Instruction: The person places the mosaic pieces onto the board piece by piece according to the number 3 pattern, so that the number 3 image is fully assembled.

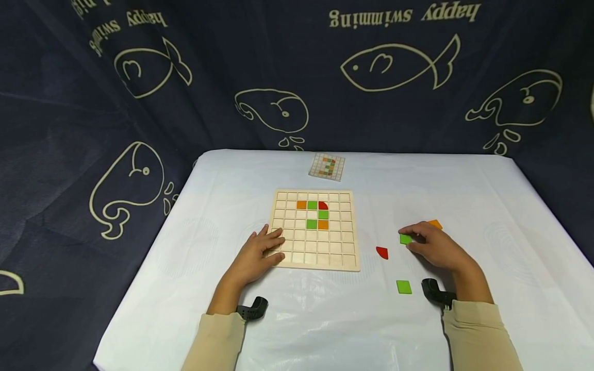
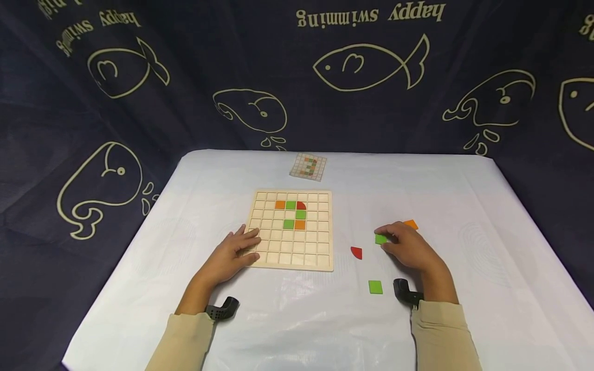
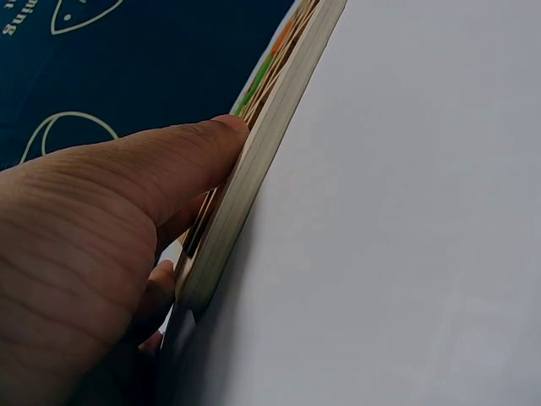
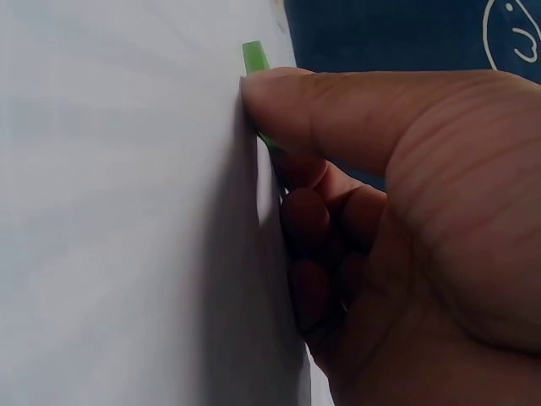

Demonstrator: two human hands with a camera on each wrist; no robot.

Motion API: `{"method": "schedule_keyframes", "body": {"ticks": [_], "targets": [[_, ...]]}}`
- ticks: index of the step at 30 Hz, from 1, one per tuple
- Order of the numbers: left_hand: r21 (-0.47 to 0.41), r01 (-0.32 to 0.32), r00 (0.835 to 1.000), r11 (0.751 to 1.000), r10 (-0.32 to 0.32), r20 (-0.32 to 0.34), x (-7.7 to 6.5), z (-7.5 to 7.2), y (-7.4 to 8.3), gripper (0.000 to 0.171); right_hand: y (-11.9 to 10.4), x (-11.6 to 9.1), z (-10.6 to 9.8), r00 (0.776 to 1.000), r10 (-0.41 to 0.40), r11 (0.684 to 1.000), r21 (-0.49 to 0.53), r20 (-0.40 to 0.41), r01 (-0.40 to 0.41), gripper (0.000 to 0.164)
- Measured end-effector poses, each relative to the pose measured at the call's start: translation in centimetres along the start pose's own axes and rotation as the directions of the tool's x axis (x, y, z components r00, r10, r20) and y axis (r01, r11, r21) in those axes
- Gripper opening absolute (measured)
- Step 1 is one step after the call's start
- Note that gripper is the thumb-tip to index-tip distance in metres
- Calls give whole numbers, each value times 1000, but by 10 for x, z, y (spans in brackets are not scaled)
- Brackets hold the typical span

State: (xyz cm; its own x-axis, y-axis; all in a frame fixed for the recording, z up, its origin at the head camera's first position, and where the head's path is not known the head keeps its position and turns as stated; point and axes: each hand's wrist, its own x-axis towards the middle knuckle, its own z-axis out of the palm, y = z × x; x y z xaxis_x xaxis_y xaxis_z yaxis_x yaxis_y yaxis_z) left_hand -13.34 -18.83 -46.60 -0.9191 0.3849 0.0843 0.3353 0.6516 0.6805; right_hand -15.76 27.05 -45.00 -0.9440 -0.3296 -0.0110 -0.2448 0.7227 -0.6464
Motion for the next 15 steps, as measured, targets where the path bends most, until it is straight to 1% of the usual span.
{"method": "schedule_keyframes", "body": {"ticks": [8,15], "targets": [[-3,-4,1000,1000,4,0,-1,0,1,48,-1,0,0,1000,22,1000,9,4,-22,31],[-5,1,1000,1000,-1,0,-1,-1,0,47,-3,1,-4,999,34,998,43,17,-35,28]]}}
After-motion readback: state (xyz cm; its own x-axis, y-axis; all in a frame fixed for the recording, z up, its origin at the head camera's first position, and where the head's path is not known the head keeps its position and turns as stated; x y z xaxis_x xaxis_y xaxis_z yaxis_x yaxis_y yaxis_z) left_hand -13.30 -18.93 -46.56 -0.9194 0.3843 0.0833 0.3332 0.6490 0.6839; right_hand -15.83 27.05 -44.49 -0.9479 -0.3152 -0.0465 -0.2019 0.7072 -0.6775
